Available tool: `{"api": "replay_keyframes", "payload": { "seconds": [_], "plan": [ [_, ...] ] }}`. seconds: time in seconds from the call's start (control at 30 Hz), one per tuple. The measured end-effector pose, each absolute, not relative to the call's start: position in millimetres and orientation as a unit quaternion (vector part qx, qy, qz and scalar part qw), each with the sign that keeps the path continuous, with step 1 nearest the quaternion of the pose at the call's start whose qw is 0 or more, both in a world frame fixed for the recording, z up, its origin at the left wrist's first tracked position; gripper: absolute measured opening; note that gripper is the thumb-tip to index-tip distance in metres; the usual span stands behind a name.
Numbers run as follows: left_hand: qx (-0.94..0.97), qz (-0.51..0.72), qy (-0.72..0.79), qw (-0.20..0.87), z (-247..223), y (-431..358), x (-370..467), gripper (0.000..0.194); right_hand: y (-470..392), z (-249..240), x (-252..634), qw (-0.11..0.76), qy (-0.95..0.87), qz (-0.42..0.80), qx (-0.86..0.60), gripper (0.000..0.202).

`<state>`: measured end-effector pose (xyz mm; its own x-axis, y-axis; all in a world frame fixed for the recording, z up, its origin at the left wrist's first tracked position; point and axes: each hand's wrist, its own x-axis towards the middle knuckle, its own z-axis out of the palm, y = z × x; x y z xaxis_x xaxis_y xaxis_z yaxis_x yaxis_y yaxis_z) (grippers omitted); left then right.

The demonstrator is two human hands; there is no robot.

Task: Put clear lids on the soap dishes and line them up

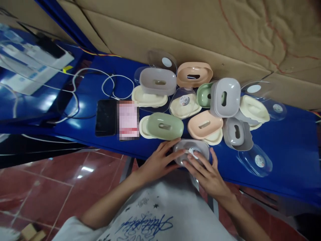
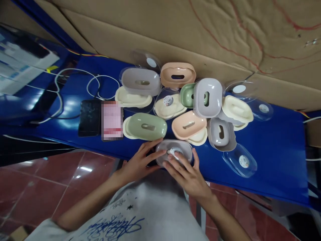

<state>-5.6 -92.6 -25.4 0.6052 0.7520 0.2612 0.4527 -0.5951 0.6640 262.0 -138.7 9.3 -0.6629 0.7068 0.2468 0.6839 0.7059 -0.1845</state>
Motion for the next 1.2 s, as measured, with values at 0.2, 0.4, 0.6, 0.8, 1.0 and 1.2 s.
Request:
{"api": "replay_keyframes", "payload": {
  "seconds": [0.2,0.4,0.6,0.8,1.0,1.2],
  "plan": [
    [0.857,0.262,0.335,0.290,-22.9,-87.4,0.6,0.078,-138.8,16.2,271.9,0.123,-0.917,0.026,-0.378,0.046],
    [0.861,0.263,0.327,0.285,-22.1,-85.5,-1.4,0.074,-146.8,5.9,273.0,0.120,-0.915,0.019,-0.384,0.048],
    [0.868,0.260,0.324,0.273,-20.9,-87.0,-1.3,0.072,-137.8,-3.7,280.8,0.132,-0.888,0.056,-0.437,0.072],
    [0.850,0.340,0.361,0.180,-8.0,-88.7,-17.5,0.062,-145.4,19.8,325.4,0.228,-0.862,0.010,-0.452,0.085],
    [0.840,0.282,0.464,0.005,-1.6,-66.3,-32.5,0.043,-133.9,19.9,478.5,0.384,-0.633,-0.266,-0.617,0.084],
    [0.867,0.299,0.393,0.067,0.1,-67.7,-28.3,0.034,-114.9,28.3,476.3,0.366,-0.775,-0.145,-0.495,0.059]
  ]
}}
